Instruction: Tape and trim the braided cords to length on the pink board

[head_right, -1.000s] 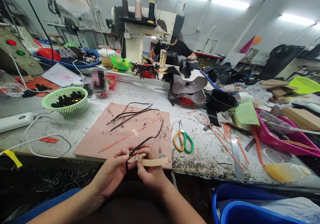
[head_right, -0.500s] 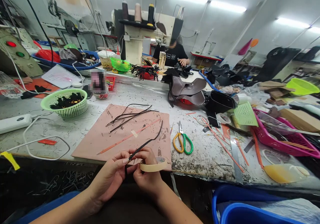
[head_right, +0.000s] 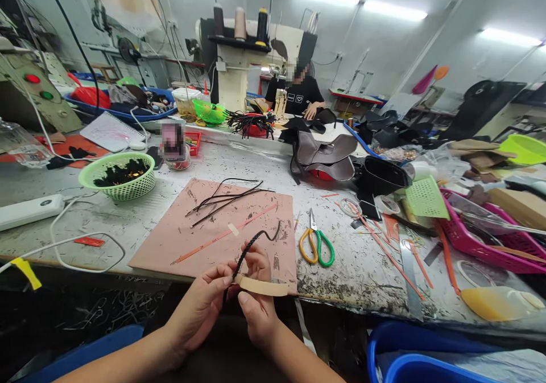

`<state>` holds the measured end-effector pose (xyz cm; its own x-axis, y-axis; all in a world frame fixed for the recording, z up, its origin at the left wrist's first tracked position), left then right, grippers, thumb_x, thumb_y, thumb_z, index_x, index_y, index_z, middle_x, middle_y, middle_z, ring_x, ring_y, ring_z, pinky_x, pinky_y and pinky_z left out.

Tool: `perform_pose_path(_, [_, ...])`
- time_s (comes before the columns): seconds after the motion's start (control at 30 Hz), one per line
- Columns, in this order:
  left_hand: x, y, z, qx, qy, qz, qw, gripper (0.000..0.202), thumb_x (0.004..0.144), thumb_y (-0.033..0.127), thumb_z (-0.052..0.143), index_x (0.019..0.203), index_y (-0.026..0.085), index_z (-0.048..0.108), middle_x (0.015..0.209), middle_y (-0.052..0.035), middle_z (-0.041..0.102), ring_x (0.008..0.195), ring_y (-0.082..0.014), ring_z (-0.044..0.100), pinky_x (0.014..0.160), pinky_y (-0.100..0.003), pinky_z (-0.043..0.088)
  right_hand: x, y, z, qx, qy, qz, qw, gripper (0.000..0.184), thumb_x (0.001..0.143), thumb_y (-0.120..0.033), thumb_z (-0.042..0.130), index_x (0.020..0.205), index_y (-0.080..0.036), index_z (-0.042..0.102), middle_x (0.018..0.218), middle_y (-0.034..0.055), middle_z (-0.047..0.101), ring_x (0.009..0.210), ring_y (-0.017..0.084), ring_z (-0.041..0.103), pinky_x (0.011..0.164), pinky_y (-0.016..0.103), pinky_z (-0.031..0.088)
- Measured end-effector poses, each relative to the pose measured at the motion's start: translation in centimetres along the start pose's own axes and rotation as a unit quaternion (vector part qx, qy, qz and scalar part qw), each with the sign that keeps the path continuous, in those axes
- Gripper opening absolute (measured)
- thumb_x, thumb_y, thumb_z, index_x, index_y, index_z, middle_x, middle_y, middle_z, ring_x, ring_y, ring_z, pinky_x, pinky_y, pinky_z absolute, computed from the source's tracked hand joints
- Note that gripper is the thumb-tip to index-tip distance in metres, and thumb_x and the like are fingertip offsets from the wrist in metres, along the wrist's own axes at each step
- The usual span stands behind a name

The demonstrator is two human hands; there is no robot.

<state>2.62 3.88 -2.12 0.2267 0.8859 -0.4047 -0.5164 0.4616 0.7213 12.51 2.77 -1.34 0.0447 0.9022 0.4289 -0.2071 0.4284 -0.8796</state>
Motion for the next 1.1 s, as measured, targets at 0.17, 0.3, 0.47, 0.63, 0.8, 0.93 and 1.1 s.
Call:
perform_pose_path(0.17, [-0.1, -0.5, 0.0, 0.018, -0.005, -0.004, 1.000, 0.016, 0.056, 0.020, 0.073, 0.051, 0.016, 0.058, 0.063, 0.0011, 0.055, 0.063, -0.0113, 0.046, 0.062, -0.022, 0.037, -0.2, -0.4, 0.4, -0.043, -0.020, -0.001, 0.999, 0.045, 0.084, -0.040, 0.045, 0.127, -0.030, 0.035, 0.132, 0.0078, 0.036, 0.121, 0.026, 0.038, 0.095, 0.045, 0.039])
perform_pose_path(0.3, [-0.1, -0.5, -0.4, 0.044, 0.018, -0.004, 0.999, 0.016, 0.054, 0.021, 0.073, 0.051, 0.016, 0.058, 0.054, 0.0030, 0.052, 0.058, -0.0109, 0.042, 0.059, -0.022, 0.035, -0.3, -0.7, 0.3, -0.090, -0.025, -0.013, 0.995, 0.045, 0.085, -0.036, 0.045, 0.128, -0.029, 0.035, 0.131, 0.0080, 0.037, 0.121, 0.024, 0.037, 0.094, 0.041, 0.041])
perform_pose_path(0.47, [-0.2, -0.2, -0.5, 0.018, 0.011, -0.010, 1.000, 0.020, 0.049, 0.022, 0.076, 0.050, 0.016, 0.057, 0.053, 0.0025, 0.054, 0.060, -0.0116, 0.044, 0.062, -0.023, 0.035, 0.2, -1.0, 0.0, -0.157, -0.010, -0.017, 0.987, 0.042, 0.082, -0.016, 0.044, 0.122, -0.028, 0.039, 0.117, 0.0079, 0.049, 0.109, 0.021, 0.051, 0.088, 0.037, 0.047])
perform_pose_path(0.63, [-0.3, 0.0, -0.5, -0.019, -0.016, -0.021, 0.999, 0.021, 0.048, 0.022, 0.077, 0.050, 0.016, 0.057, 0.052, 0.0027, 0.055, 0.057, -0.0105, 0.044, 0.060, -0.022, 0.036, 1.4, -2.2, -0.3, -0.323, -0.034, -0.088, 0.942, 0.032, 0.068, -0.008, 0.050, 0.096, -0.022, 0.056, 0.082, 0.0031, 0.061, 0.077, 0.017, 0.060, 0.069, 0.030, 0.051])
perform_pose_path(0.8, [-0.2, 0.1, -0.7, -0.023, 0.001, -0.015, 1.000, 0.019, 0.048, 0.019, 0.077, 0.051, 0.015, 0.059, 0.054, 0.0021, 0.055, 0.060, -0.0100, 0.047, 0.064, -0.021, 0.038, 2.5, -1.6, -1.3, -0.329, -0.084, 0.016, 0.941, 0.005, 0.071, -0.016, 0.057, 0.070, -0.020, 0.058, 0.066, 0.0008, 0.060, 0.061, 0.014, 0.057, 0.056, 0.024, 0.047])
perform_pose_path(0.93, [-0.1, 0.0, -0.5, -0.028, 0.010, -0.017, 0.999, 0.017, 0.051, 0.019, 0.077, 0.053, 0.015, 0.060, 0.078, -0.0006, 0.059, 0.075, -0.0126, 0.051, 0.068, -0.023, 0.042, 2.4, -1.7, -2.3, -0.293, -0.042, 0.068, 0.953, 0.010, 0.075, -0.018, 0.055, 0.067, -0.020, 0.061, 0.067, 0.0009, 0.063, 0.064, 0.013, 0.058, 0.061, 0.024, 0.047])
perform_pose_path(1.1, [0.1, 0.4, -0.5, -0.038, 0.045, 0.014, 0.998, 0.018, 0.048, 0.018, 0.077, 0.051, 0.015, 0.060, 0.086, 0.0015, 0.052, 0.072, -0.0094, 0.048, 0.065, -0.020, 0.043, 1.6, -1.5, -2.7, -0.194, 0.054, 0.136, 0.970, 0.007, 0.068, -0.024, 0.063, 0.063, -0.020, 0.062, 0.060, -0.0005, 0.062, 0.058, 0.013, 0.057, 0.055, 0.023, 0.046])
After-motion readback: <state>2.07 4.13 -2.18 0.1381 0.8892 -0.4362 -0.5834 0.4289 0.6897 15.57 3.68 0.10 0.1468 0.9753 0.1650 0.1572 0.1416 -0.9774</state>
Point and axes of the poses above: each hand's wrist, its own x-axis towards the middle knuckle, its own z-axis out of the palm, y = z × x, the point moved 6 cm from there along x, towards the middle knuckle
